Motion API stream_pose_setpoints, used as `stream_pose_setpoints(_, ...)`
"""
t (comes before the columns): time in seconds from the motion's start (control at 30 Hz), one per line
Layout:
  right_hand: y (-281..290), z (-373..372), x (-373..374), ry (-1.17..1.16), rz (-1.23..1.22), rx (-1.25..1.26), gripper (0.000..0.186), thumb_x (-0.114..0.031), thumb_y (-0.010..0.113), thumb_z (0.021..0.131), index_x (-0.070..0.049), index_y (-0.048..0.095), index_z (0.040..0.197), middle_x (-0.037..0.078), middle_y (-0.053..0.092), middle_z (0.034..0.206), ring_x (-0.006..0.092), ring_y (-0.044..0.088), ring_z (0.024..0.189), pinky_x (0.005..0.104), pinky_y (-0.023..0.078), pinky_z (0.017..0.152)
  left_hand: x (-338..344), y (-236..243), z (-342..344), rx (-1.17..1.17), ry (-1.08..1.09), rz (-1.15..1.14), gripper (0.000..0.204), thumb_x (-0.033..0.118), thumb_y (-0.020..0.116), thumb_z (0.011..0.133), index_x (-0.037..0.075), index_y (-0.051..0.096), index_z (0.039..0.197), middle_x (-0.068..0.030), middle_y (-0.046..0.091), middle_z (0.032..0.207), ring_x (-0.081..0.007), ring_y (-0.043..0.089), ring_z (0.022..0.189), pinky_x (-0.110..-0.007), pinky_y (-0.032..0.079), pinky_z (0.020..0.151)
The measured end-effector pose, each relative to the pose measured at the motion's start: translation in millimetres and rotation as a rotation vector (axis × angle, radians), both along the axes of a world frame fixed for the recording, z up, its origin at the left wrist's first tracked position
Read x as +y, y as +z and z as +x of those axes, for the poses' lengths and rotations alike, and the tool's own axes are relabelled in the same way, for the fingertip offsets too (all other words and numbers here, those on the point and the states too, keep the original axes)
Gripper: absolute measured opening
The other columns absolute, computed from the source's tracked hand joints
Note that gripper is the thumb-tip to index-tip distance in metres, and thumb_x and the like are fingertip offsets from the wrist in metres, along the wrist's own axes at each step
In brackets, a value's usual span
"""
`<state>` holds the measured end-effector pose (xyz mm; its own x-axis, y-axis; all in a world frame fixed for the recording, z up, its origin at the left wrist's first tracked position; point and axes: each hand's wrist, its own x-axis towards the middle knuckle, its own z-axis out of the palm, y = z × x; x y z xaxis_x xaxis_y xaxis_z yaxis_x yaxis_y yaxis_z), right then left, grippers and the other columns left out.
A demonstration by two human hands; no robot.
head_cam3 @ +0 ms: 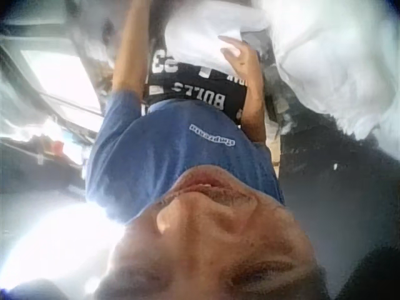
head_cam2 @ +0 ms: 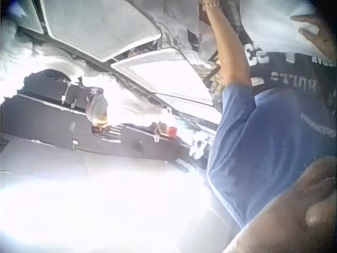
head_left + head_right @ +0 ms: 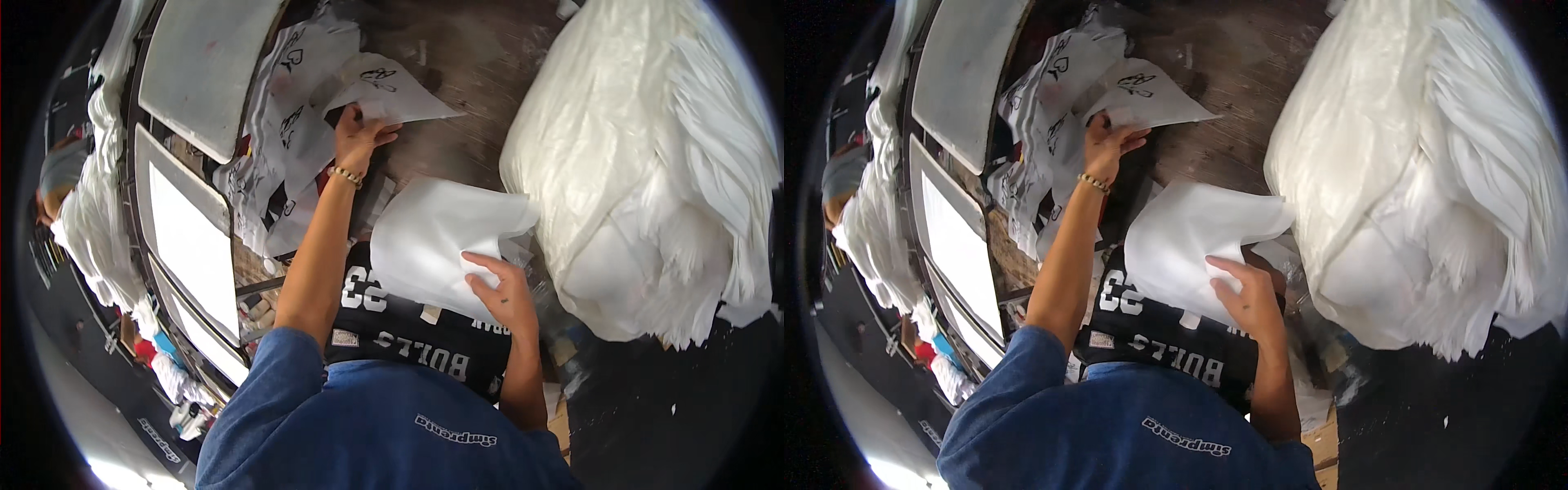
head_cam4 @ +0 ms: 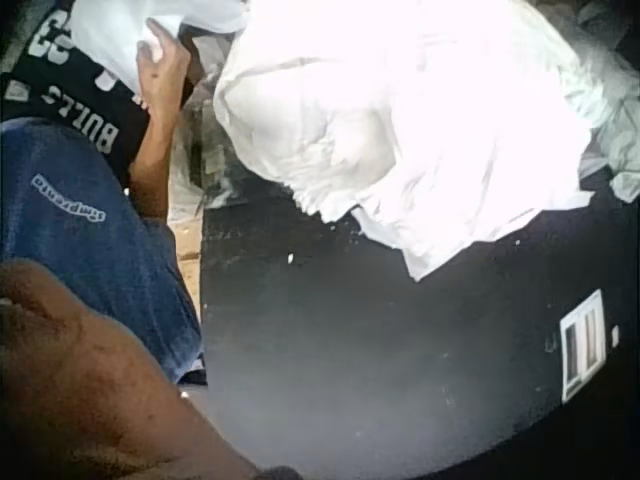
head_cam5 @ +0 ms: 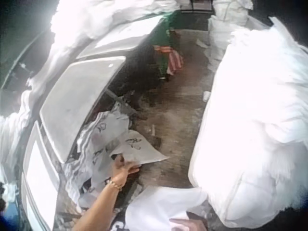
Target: The person sorts and stacks white printed apparel sheets by hand, picking up sheets one at a time from a large pile and placing them onto different stacks on several workstations.
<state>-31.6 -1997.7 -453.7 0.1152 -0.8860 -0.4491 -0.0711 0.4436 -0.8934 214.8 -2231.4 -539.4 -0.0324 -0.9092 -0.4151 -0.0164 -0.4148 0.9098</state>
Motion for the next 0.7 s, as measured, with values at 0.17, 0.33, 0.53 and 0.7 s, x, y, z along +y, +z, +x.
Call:
stream_pose_setpoints(0.17, -49.5, 28.3, -39.7, 0.089, -0.056, 0.130, 0.034, -0.005, 0.065, 0.081, 0.000, 0.065, 0.115, 0.013, 0.070, 0.094, 0.0092, 0.057, 0.072, 0.0245, 0.046, 0.066, -12.1, -43.7, 16.7, 0.014, -0.058, -0.012, 0.039, 0.000, 0.059, 0.086, -0.005, 0.043, 0.122, -0.0192, 0.065, 0.105, -0.0283, 0.070, 0.086, -0.031, 0.060, 0.068)
stream_pose_setpoints(0.33, -116.9, 50.0, -64.0, 0.097, -0.110, 0.111, 0.033, -0.004, 0.064, 0.078, 0.002, 0.065, 0.111, 0.023, 0.066, 0.085, 0.0202, 0.057, 0.054, 0.0329, 0.047, 0.061, -30.4, -80.1, 2.2, 0.032, -0.180, 0.000, 0.051, -0.003, 0.059, 0.086, -0.004, 0.037, 0.131, -0.0184, 0.065, 0.102, -0.0248, 0.070, 0.079, -0.030, 0.060, 0.065)
stream_pose_setpoints(0.53, -179.9, 89.1, -77.1, 0.265, -0.211, 0.140, 0.034, -0.007, 0.064, 0.074, 0.000, 0.067, 0.106, 0.026, 0.065, 0.090, 0.0368, 0.066, 0.082, 0.0396, 0.051, 0.076, -56.3, -147.0, 8.7, -0.178, -0.326, -0.144, 0.050, -0.004, 0.059, 0.086, -0.003, 0.039, 0.132, -0.0175, 0.065, 0.101, -0.0213, 0.069, 0.074, -0.030, 0.059, 0.062)
stream_pose_setpoints(0.7, -206.4, 94.2, -77.5, 0.305, -0.292, 0.117, 0.035, -0.007, 0.063, 0.074, -0.001, 0.066, 0.109, 0.026, 0.065, 0.090, 0.0369, 0.063, 0.071, 0.0389, 0.051, 0.068, -61.7, -162.8, -16.2, -0.173, -0.347, -0.105, 0.053, -0.006, 0.056, 0.086, -0.002, 0.038, 0.136, -0.0169, 0.065, 0.097, -0.0204, 0.069, 0.072, -0.030, 0.058, 0.060)
